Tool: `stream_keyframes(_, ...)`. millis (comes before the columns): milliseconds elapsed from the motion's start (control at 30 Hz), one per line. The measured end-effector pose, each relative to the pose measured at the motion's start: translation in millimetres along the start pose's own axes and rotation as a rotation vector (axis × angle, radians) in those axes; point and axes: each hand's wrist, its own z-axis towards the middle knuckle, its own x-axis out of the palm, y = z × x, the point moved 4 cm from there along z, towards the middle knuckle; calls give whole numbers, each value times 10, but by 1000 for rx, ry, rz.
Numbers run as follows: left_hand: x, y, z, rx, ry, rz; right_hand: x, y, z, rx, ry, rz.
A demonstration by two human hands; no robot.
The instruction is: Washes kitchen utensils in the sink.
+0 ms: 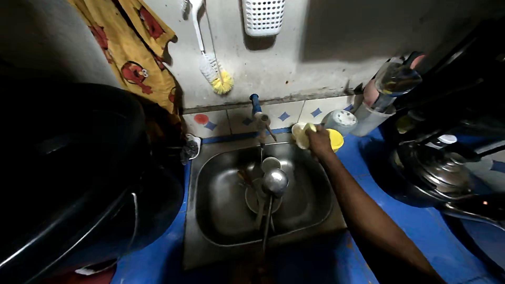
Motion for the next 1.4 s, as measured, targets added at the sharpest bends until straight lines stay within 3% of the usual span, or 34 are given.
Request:
stream_keyframes(100,223,26,52,-26,53,-44,245,-185,-442,27,165,48)
stream_keyframes(233,305,86,18,-82,2,-200,646,-315,-1036,-375,339,-286)
stream_keyframes(300,305,74,-36,-107,18,-260,777,-411,-1315,-457,530,-476)
stream_keyframes(400,238,37,-142,-68,-44,-144,820,-514,-1550,-585,676,-548)
stream_keyframes(467,209,104,-218,-47,-148,-39,789,-616,-1480,-639,654,-592)
stream_keyframes(567,168,225,-252,-28,-160,78,751,-558,-1381,-606,529,-651)
stream_keyframes(667,173,240,-296,-4,-212,57,867,-470,-1615,-652,671,-593)
stream_keyframes(800,133,240,-368,20,-285,137,922,-489,-1440,-770,576,-601)
stream_keyframes(900,110,271,-399,0,-292,155,1035,-409,-1566,-793,735,-614)
stream_keyframes(1000,78,319,-436,-8,-301,106,1064,-312,-1366,-804,639,-758)
stream_keyframes(1067,41,309,-471,-8,-288,117,1124,-295,-1329,-863,678,-851)
stream_keyframes(1200,-44,289,-530,21,-254,79,1151,-300,-1226,-654,856,-756)
stream_keyframes(1300,-37,203,-540,45,-172,37,1050,-223,-1189,-365,593,-497)
stream_keyframes(1400,-18,203,-503,52,-156,-13,1055,-465,-1413,-14,259,-286)
